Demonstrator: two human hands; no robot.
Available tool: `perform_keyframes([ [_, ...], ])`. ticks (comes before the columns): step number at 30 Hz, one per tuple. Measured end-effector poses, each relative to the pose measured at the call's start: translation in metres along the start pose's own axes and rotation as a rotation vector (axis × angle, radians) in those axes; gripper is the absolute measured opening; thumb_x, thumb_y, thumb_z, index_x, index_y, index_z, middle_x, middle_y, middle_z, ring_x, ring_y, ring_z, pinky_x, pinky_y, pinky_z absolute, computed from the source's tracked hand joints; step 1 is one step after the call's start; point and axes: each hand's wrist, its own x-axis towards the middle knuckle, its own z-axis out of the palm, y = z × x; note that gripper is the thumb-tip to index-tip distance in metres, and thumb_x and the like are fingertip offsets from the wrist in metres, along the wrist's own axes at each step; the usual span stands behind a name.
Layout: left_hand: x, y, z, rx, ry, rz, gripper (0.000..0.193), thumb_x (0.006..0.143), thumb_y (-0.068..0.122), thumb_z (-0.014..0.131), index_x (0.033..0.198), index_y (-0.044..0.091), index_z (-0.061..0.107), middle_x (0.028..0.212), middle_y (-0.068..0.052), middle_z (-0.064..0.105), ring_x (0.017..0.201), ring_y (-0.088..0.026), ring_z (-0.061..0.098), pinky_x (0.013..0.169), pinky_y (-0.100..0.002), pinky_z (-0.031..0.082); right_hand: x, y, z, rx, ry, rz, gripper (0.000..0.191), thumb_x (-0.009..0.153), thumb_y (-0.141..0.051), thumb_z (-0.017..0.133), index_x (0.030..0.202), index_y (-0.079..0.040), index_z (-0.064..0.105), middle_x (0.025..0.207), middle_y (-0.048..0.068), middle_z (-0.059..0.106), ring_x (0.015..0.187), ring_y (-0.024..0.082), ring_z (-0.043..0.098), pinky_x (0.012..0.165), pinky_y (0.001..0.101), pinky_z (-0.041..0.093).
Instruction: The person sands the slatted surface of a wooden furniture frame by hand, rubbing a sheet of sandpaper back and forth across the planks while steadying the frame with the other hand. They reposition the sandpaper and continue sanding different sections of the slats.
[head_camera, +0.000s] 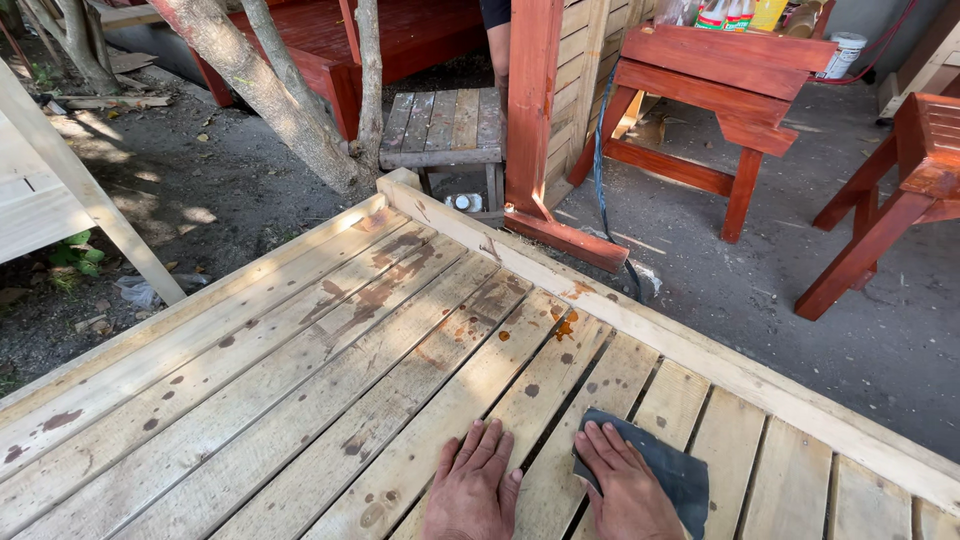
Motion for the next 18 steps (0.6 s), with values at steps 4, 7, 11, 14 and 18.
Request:
perform_keyframes([
  [4, -0.001, -0.001, 0.000, 0.000, 0.024, 0.016, 0.059, 0.102, 0.040, 0.044, 0.155, 0.013, 0.046, 0.168, -0.006, 0.034, 0.153, -0.024, 0.021, 0.123, -0.050, 0.009, 0.034, 0.022, -0.036, 0.028, 0.111, 0.079, 0.056, 0.106, -0.039, 0.038, 0.157, -0.018, 0.032, 0.167, 0.003, 0.021, 0.156, 0.020, 0.017, 0.129, 0.0401, 0.014],
  [7, 0.000, 0.004, -0.005, -0.009, 0.019, 0.002, 0.058, 0.102, 0.041, 0.044, 0.154, 0.014, 0.047, 0.168, -0.005, 0.034, 0.153, -0.024, 0.022, 0.123, -0.050, 0.009, 0.070, 0.039, -0.066, 0.071, 0.105, 0.185, 0.052, 0.109, -0.035, 0.037, 0.156, -0.014, 0.032, 0.168, 0.006, 0.020, 0.156, 0.023, 0.016, 0.128, 0.0403, 0.015],
  [11, -0.003, 0.011, -0.013, -0.010, 0.063, 0.028, 0.054, 0.102, 0.038, 0.046, 0.149, 0.011, 0.049, 0.162, -0.006, 0.038, 0.152, -0.025, 0.026, 0.122, -0.049, 0.013, 0.041, 0.021, -0.055, 0.076, 0.072, 0.143, 0.054, 0.106, -0.031, 0.044, 0.156, -0.014, 0.034, 0.168, 0.006, 0.023, 0.157, 0.025, 0.017, 0.128, 0.0393, 0.017],
  [14, -0.010, 0.016, -0.017, -0.003, 0.108, 0.045, 0.052, 0.101, 0.035, 0.047, 0.146, 0.009, 0.051, 0.160, -0.006, 0.041, 0.152, -0.025, 0.029, 0.122, -0.048, 0.017, -0.019, -0.006, -0.017, 0.103, 0.130, -0.043, 0.065, 0.095, -0.025, 0.053, 0.157, -0.014, 0.036, 0.166, 0.006, 0.027, 0.155, 0.024, 0.021, 0.125, 0.0384, 0.020],
  [18, -0.012, 0.022, -0.022, 0.009, 0.143, 0.057, 0.053, 0.100, 0.034, 0.048, 0.146, 0.010, 0.050, 0.160, -0.007, 0.041, 0.151, -0.025, 0.027, 0.121, -0.047, 0.016, -0.020, 0.004, -0.002, 0.065, 0.183, -0.080, 0.068, 0.092, -0.022, 0.058, 0.157, -0.015, 0.039, 0.169, 0.006, 0.028, 0.151, 0.025, 0.024, 0.123, 0.0415, 0.020],
])
